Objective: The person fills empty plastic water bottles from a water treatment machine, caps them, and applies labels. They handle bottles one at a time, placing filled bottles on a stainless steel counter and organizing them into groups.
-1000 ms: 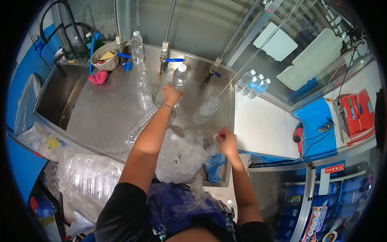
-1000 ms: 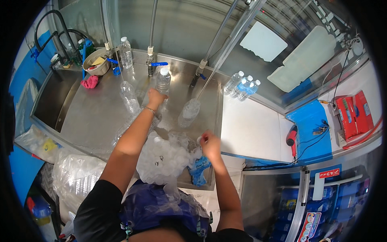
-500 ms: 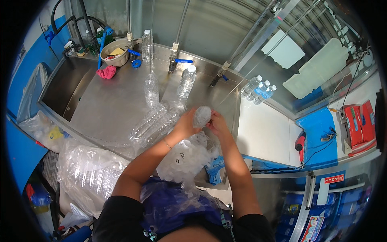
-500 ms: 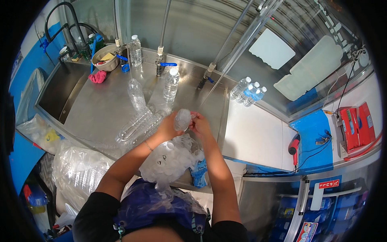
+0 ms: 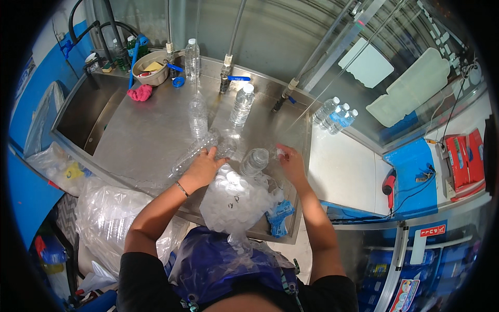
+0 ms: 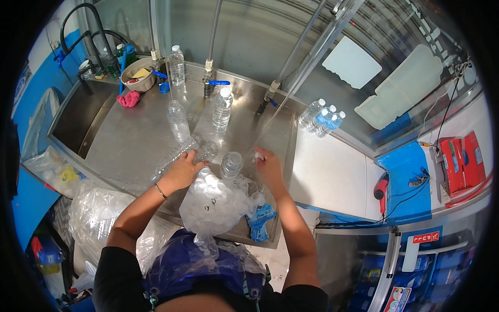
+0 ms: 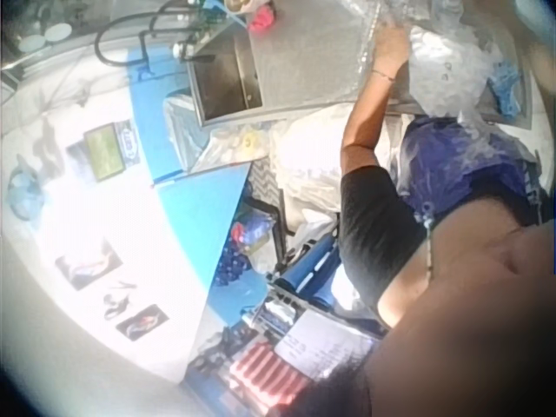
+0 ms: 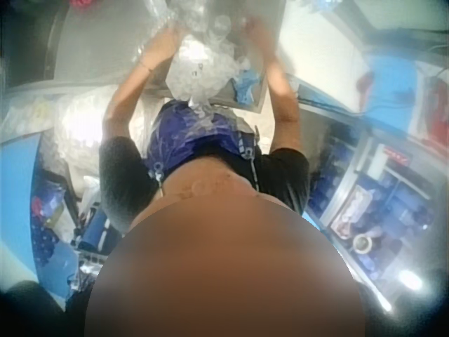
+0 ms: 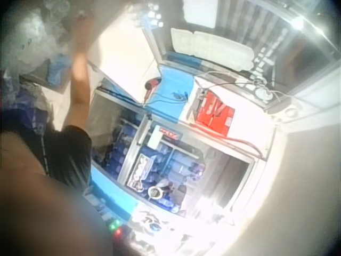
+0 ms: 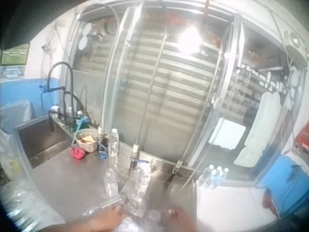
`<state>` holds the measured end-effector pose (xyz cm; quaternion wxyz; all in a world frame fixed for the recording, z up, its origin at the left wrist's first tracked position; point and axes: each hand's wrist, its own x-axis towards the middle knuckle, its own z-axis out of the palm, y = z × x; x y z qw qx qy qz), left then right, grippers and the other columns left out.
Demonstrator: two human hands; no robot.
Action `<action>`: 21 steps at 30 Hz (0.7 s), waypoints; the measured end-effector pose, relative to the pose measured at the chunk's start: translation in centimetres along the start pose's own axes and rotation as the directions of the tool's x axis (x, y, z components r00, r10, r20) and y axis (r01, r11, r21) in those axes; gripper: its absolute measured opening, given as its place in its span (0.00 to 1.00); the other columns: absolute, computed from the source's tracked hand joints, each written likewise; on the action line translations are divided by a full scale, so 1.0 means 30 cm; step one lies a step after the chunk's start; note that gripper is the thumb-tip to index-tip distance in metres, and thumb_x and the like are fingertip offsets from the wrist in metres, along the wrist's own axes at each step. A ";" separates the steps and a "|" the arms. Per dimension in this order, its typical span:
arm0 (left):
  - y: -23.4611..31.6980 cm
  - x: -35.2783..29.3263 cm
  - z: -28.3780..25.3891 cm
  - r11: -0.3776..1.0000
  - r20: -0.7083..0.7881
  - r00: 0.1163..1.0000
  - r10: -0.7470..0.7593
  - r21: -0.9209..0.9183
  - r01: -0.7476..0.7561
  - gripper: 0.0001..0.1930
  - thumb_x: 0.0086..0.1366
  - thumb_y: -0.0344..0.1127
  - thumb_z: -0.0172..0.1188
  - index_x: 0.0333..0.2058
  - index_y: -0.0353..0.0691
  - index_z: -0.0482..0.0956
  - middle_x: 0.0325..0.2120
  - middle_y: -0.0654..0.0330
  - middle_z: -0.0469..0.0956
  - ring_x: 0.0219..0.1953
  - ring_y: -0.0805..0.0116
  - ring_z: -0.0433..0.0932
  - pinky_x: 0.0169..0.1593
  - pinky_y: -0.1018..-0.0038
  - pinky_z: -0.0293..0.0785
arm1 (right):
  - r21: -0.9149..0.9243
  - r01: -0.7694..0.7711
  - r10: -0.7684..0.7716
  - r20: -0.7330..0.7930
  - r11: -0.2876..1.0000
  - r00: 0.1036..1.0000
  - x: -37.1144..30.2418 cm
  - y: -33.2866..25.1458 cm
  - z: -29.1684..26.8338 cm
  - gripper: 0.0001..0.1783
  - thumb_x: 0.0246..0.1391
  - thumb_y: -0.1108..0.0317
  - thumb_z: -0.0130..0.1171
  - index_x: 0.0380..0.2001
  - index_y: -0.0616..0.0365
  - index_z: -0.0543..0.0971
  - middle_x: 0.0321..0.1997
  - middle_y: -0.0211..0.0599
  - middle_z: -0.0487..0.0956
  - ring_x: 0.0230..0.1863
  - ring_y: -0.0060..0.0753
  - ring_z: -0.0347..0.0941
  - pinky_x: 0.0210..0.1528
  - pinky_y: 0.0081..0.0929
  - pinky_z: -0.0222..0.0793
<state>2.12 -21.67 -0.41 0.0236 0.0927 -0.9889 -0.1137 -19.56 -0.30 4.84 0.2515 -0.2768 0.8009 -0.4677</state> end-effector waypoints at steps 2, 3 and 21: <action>-0.008 0.002 0.017 0.994 -0.042 0.996 0.081 0.076 -0.077 0.33 0.52 0.32 0.64 0.60 0.56 0.71 0.60 0.40 0.60 0.50 0.38 0.72 0.55 0.57 0.72 | -0.155 0.280 -0.302 -0.140 0.947 0.943 -0.070 -0.037 0.024 0.21 0.57 0.79 0.51 0.54 0.56 0.76 0.49 0.43 0.76 0.50 0.38 0.76 0.48 0.31 0.73; -0.010 0.005 0.023 0.994 -0.030 0.996 0.089 0.068 -0.086 0.33 0.53 0.33 0.64 0.60 0.56 0.71 0.61 0.39 0.59 0.51 0.38 0.72 0.55 0.57 0.73 | -0.204 0.416 -0.442 -0.106 0.886 0.891 -0.088 -0.060 0.034 0.21 0.56 0.78 0.52 0.54 0.55 0.76 0.50 0.42 0.76 0.50 0.39 0.75 0.48 0.31 0.73; -0.028 0.568 -0.012 -0.004 0.681 0.732 0.000 -0.732 0.681 0.23 0.66 0.49 0.53 0.50 0.35 0.70 0.42 0.47 0.72 0.35 0.49 0.81 0.32 0.65 0.81 | -0.290 0.772 -0.819 -0.081 0.565 0.569 -0.098 -0.155 0.077 0.26 0.44 0.66 0.71 0.49 0.52 0.77 0.51 0.40 0.79 0.47 0.44 0.78 0.48 0.33 0.75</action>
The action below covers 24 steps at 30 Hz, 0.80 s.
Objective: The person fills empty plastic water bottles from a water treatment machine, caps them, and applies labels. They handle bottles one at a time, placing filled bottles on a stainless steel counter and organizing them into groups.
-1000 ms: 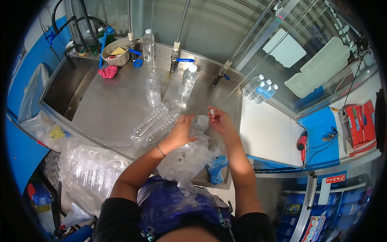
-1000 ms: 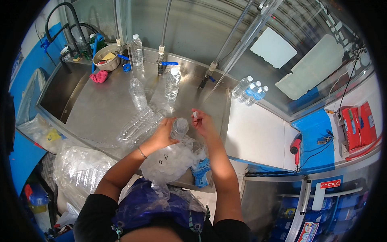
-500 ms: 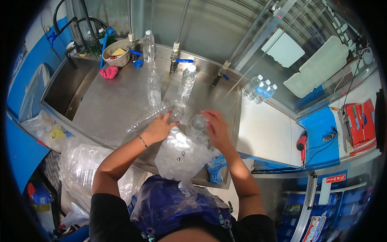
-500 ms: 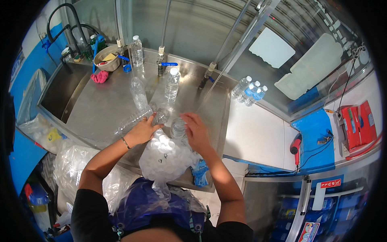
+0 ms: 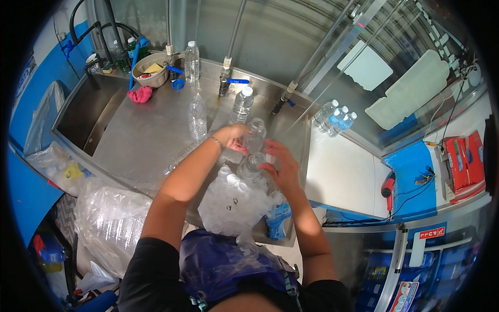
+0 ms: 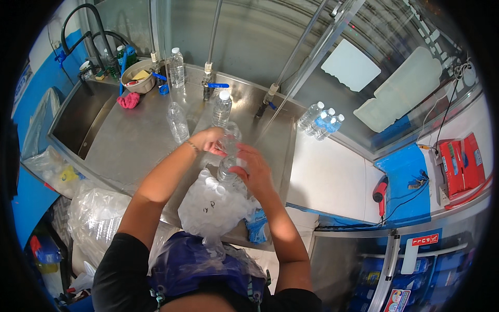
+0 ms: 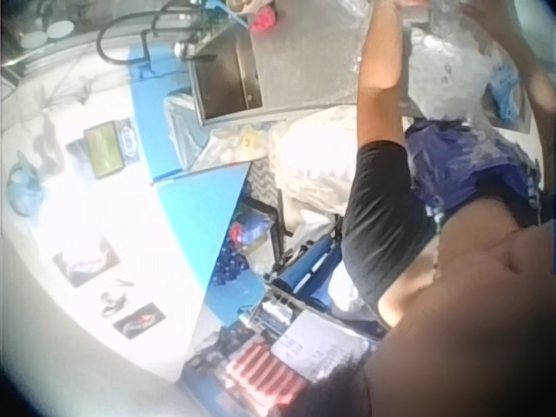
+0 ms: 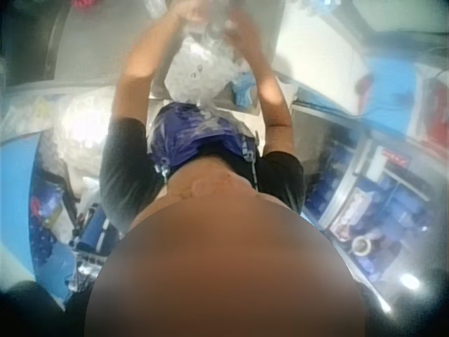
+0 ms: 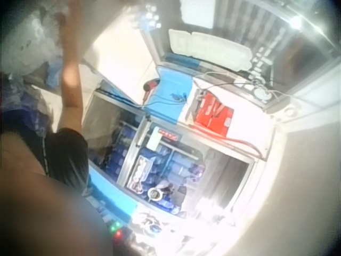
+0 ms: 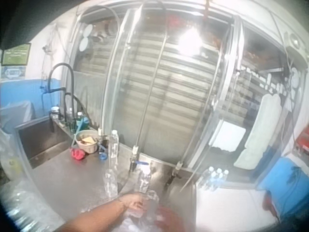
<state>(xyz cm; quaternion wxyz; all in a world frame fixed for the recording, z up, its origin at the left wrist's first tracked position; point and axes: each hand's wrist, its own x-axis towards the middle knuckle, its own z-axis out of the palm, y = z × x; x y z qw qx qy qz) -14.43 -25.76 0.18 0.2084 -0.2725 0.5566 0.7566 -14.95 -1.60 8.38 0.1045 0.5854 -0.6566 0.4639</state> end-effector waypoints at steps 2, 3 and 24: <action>0.022 0.087 0.078 0.994 -0.061 0.998 0.002 0.105 0.004 0.21 0.65 0.47 0.53 0.49 0.38 0.72 0.38 0.50 0.74 0.34 0.52 0.79 0.29 0.63 0.79 | -0.048 0.094 -0.087 0.124 0.994 0.988 0.010 0.006 0.006 0.26 0.41 0.65 0.72 0.47 0.51 0.78 0.51 0.39 0.79 0.47 0.43 0.78 0.48 0.33 0.75; 0.025 0.120 0.103 0.988 -0.094 0.996 0.005 0.156 0.010 0.20 0.65 0.46 0.53 0.48 0.39 0.73 0.36 0.51 0.75 0.33 0.53 0.79 0.28 0.62 0.78 | -0.060 0.114 -0.105 0.135 0.992 0.985 0.010 0.009 0.011 0.26 0.42 0.65 0.72 0.47 0.51 0.78 0.52 0.38 0.79 0.47 0.43 0.78 0.48 0.33 0.75; -0.291 -0.210 0.161 0.403 0.188 0.607 0.772 0.593 -0.697 0.45 0.41 0.35 0.74 0.61 0.38 0.65 0.48 0.50 0.78 0.52 0.53 0.77 0.58 0.65 0.70 | -0.193 -0.415 0.390 -0.153 0.889 0.908 0.002 0.206 -0.011 0.38 0.50 0.67 0.69 0.63 0.58 0.64 0.57 0.45 0.75 0.56 0.34 0.73 0.54 0.30 0.70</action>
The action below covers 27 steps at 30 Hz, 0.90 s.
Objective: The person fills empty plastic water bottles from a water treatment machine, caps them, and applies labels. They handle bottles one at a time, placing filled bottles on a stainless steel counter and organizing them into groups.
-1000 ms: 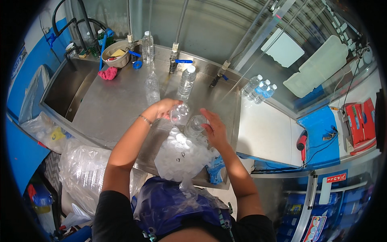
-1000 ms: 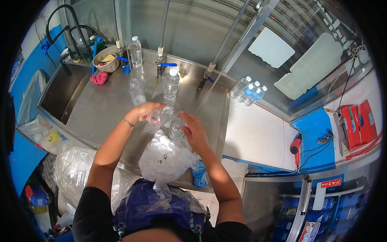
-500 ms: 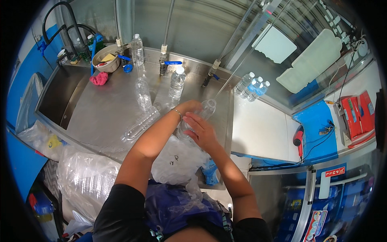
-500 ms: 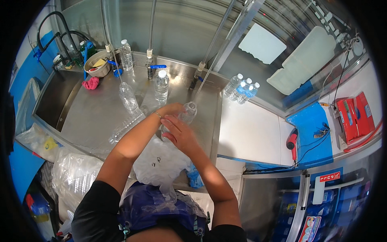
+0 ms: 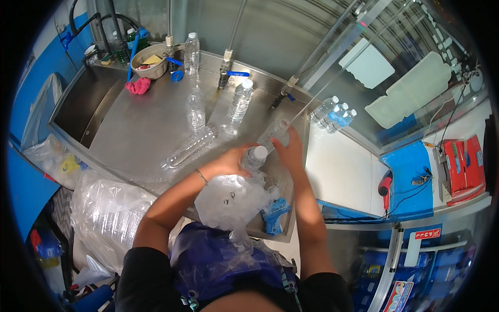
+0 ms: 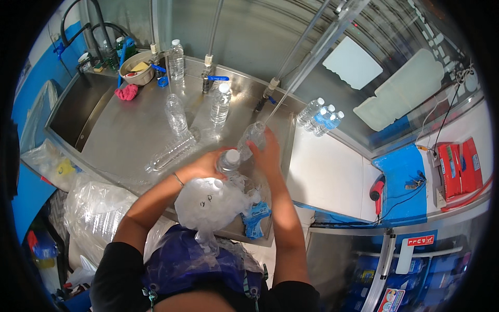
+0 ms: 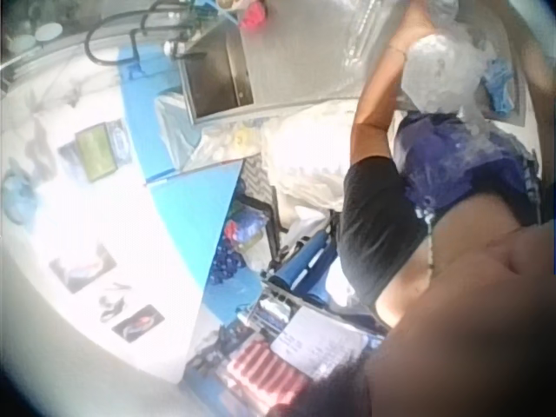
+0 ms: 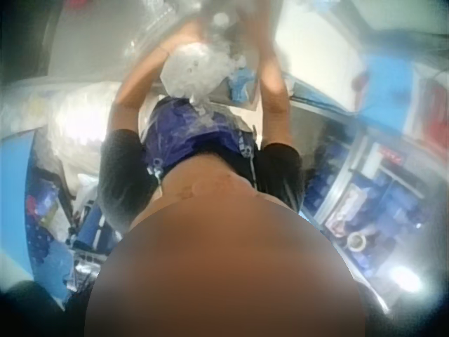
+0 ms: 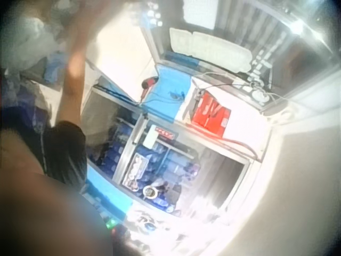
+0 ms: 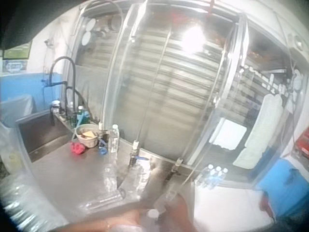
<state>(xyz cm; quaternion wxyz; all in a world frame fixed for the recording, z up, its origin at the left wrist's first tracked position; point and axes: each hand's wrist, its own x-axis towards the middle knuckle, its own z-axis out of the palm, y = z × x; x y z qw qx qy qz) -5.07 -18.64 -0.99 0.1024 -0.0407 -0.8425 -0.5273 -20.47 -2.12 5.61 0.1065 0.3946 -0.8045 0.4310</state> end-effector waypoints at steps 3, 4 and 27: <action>0.038 -0.022 0.043 0.986 -0.206 0.965 -0.165 -0.003 0.168 0.45 0.40 0.36 0.77 0.59 0.36 0.66 0.47 0.47 0.78 0.52 0.51 0.77 0.56 0.65 0.71 | 0.205 -0.257 0.181 0.329 0.944 0.927 0.059 0.042 -0.013 0.38 0.47 0.68 0.71 0.62 0.58 0.66 0.50 0.43 0.79 0.49 0.32 0.77 0.47 0.27 0.74; 0.040 -0.023 0.032 0.976 -0.238 0.949 -0.205 0.018 0.215 0.44 0.40 0.36 0.77 0.59 0.36 0.66 0.47 0.47 0.78 0.51 0.51 0.78 0.55 0.65 0.72 | 0.215 -0.244 0.180 0.280 0.946 0.943 0.064 0.043 -0.019 0.38 0.46 0.66 0.72 0.61 0.56 0.68 0.48 0.44 0.79 0.46 0.33 0.78 0.46 0.27 0.75; -0.072 -0.025 -0.019 0.975 -0.596 0.772 -0.220 -0.109 0.194 0.42 0.45 0.33 0.77 0.57 0.40 0.61 0.46 0.49 0.78 0.51 0.55 0.78 0.54 0.65 0.71 | 0.608 -0.655 0.317 0.793 -0.448 0.520 -0.128 0.135 -0.056 0.25 0.65 0.55 0.51 0.56 0.62 0.69 0.44 0.52 0.79 0.40 0.45 0.80 0.40 0.31 0.81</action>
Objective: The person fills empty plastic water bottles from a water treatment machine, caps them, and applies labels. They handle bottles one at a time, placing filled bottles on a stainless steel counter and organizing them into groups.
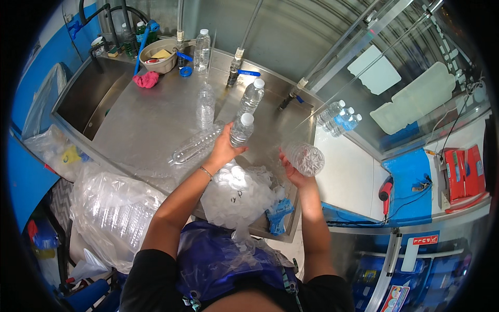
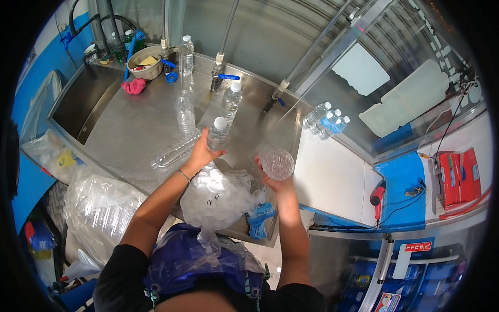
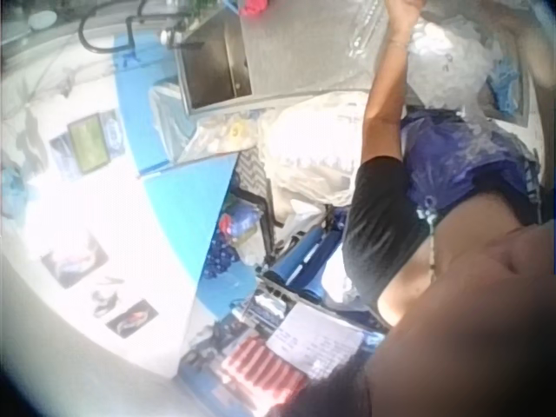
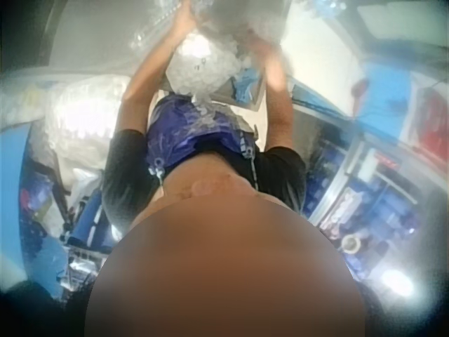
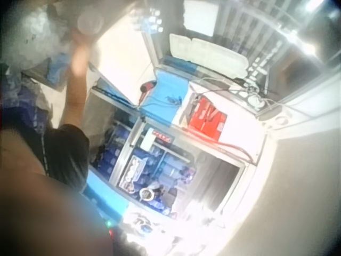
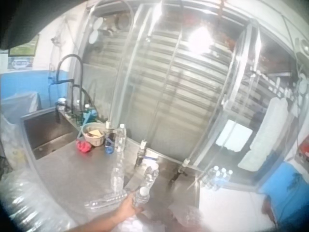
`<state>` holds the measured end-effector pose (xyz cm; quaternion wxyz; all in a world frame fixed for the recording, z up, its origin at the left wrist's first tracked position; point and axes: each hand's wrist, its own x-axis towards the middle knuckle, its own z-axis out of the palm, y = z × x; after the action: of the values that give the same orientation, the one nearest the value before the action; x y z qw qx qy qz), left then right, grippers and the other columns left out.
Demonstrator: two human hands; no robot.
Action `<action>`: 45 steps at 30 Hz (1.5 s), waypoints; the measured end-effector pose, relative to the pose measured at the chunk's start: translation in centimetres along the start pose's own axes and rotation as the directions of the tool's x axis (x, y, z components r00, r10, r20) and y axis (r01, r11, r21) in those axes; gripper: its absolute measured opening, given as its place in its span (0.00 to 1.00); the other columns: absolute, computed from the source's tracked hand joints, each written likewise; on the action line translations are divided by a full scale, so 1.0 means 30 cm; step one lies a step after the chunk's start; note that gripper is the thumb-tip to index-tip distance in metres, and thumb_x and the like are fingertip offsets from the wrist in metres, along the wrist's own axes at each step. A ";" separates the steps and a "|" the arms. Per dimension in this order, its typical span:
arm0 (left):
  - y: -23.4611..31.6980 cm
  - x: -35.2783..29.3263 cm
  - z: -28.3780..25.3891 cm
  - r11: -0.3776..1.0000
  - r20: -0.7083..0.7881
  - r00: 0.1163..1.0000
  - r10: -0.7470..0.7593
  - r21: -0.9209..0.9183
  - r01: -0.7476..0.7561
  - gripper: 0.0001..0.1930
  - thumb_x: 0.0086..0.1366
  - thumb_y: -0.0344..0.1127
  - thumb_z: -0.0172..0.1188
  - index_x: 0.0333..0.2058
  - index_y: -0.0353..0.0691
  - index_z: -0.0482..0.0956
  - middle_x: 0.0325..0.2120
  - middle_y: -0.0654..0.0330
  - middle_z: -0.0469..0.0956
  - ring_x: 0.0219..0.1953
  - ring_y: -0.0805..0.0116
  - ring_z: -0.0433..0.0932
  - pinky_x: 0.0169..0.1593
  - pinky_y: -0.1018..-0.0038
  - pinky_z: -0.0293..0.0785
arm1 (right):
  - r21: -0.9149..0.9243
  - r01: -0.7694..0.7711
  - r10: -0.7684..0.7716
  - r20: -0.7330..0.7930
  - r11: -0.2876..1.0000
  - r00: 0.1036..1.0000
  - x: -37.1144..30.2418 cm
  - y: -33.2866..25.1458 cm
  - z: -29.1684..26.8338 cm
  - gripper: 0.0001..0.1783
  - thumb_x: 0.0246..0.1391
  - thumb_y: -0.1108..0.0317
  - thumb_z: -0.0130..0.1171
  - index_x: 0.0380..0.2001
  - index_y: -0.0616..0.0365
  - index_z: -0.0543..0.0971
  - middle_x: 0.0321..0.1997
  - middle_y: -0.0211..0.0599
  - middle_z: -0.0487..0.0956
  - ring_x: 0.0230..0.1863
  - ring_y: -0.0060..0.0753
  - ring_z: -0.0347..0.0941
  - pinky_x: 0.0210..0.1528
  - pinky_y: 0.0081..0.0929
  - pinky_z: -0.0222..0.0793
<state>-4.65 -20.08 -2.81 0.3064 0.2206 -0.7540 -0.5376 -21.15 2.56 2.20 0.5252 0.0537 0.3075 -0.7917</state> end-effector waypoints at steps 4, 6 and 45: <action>-0.032 0.016 0.027 0.998 -0.036 0.999 -0.016 -0.053 0.014 0.39 0.44 0.32 0.77 0.55 0.39 0.65 0.43 0.51 0.80 0.47 0.57 0.80 0.51 0.67 0.74 | -0.553 0.184 -0.190 0.047 0.813 0.981 -0.097 -0.079 0.152 0.24 0.63 0.57 0.54 0.55 0.62 0.70 0.45 0.47 0.79 0.41 0.42 0.79 0.39 0.31 0.79; -0.030 0.024 0.033 0.995 -0.034 0.999 -0.039 -0.091 0.035 0.37 0.44 0.31 0.76 0.53 0.38 0.68 0.42 0.52 0.80 0.45 0.58 0.81 0.49 0.68 0.75 | -0.861 0.324 -0.452 0.126 0.392 0.883 -0.091 -0.079 0.185 0.29 0.54 0.64 0.65 0.56 0.61 0.69 0.46 0.42 0.78 0.43 0.37 0.78 0.40 0.29 0.77; 0.502 -0.224 -0.172 0.525 0.967 0.237 0.089 -0.248 0.814 0.35 0.47 0.40 0.73 0.52 0.30 0.70 0.35 0.51 0.81 0.32 0.62 0.82 0.35 0.70 0.80 | -0.548 0.788 -0.264 0.833 -0.279 0.486 -0.338 0.009 0.434 0.16 0.63 0.58 0.49 0.32 0.62 0.73 0.24 0.42 0.72 0.24 0.40 0.68 0.27 0.33 0.61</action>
<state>3.73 -14.23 11.12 -0.2680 -0.0719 -0.4004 -0.8733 -13.33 3.51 16.68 0.0256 -0.6139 0.6081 -0.5027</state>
